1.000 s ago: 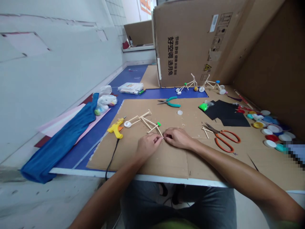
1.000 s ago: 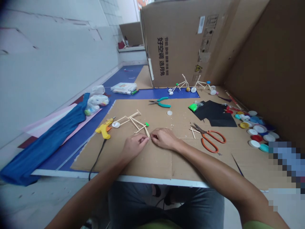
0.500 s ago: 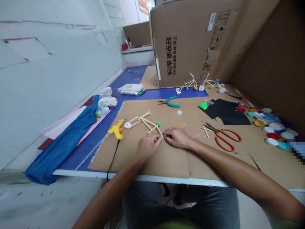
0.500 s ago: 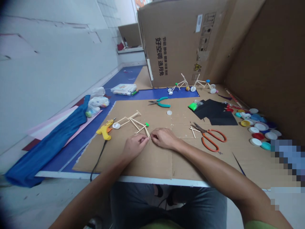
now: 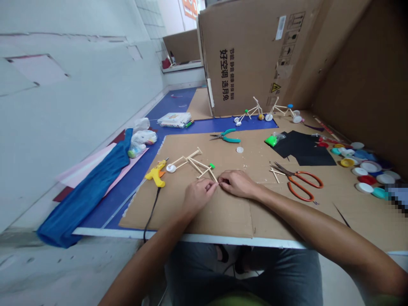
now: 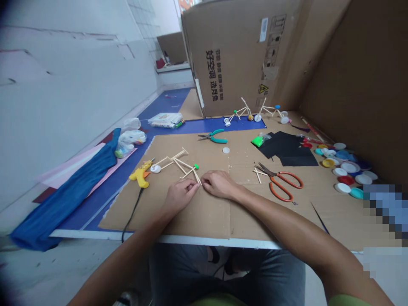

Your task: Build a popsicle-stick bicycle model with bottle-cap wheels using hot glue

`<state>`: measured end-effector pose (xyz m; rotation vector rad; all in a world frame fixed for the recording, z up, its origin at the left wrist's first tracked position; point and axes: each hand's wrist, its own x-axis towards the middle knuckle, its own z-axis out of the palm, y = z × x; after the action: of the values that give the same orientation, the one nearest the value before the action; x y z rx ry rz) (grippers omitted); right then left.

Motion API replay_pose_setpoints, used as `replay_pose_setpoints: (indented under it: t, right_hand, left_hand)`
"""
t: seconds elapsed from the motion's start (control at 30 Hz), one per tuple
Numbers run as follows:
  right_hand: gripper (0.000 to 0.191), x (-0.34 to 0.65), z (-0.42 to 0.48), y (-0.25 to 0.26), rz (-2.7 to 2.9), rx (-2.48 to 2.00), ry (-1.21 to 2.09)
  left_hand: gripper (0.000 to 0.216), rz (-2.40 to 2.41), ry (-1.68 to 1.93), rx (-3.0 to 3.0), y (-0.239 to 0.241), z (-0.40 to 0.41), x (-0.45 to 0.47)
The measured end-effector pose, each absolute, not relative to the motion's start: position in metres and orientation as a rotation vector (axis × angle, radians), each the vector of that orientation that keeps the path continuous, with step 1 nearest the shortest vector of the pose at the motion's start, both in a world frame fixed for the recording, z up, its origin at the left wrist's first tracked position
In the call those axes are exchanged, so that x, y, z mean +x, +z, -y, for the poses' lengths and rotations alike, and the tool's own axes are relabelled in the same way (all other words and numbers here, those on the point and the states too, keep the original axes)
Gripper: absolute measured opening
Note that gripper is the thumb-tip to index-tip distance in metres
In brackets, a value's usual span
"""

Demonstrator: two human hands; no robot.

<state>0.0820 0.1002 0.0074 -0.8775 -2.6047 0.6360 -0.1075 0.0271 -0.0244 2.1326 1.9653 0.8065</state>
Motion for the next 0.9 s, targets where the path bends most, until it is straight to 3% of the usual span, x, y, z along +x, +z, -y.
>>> replay_pose_setpoints:
  t: [0.13,0.43,0.57,0.9]
  right_hand:
    - [0.013,0.08,-0.104,0.003,2.509,-0.92,0.764]
    - [0.002,0.054,-0.125,0.008,1.924,-1.179,1.428]
    - [0.01,0.048,-0.118,0.009,1.761,-1.174,1.596]
    - [0.007,0.051,-0.107,0.004,1.723,-1.08,1.724]
  left_hand:
    - [0.017,-1.971,0.807,2.14,-0.024,-0.028,-0.108]
    - [0.017,-1.988,0.791,2.125,-0.016,-0.025,-0.104]
    - [0.017,-1.982,0.773,2.122,-0.018,-0.025,-0.103]
    - [0.019,-1.962,0.777,2.157,-0.018,-0.025,-0.103]
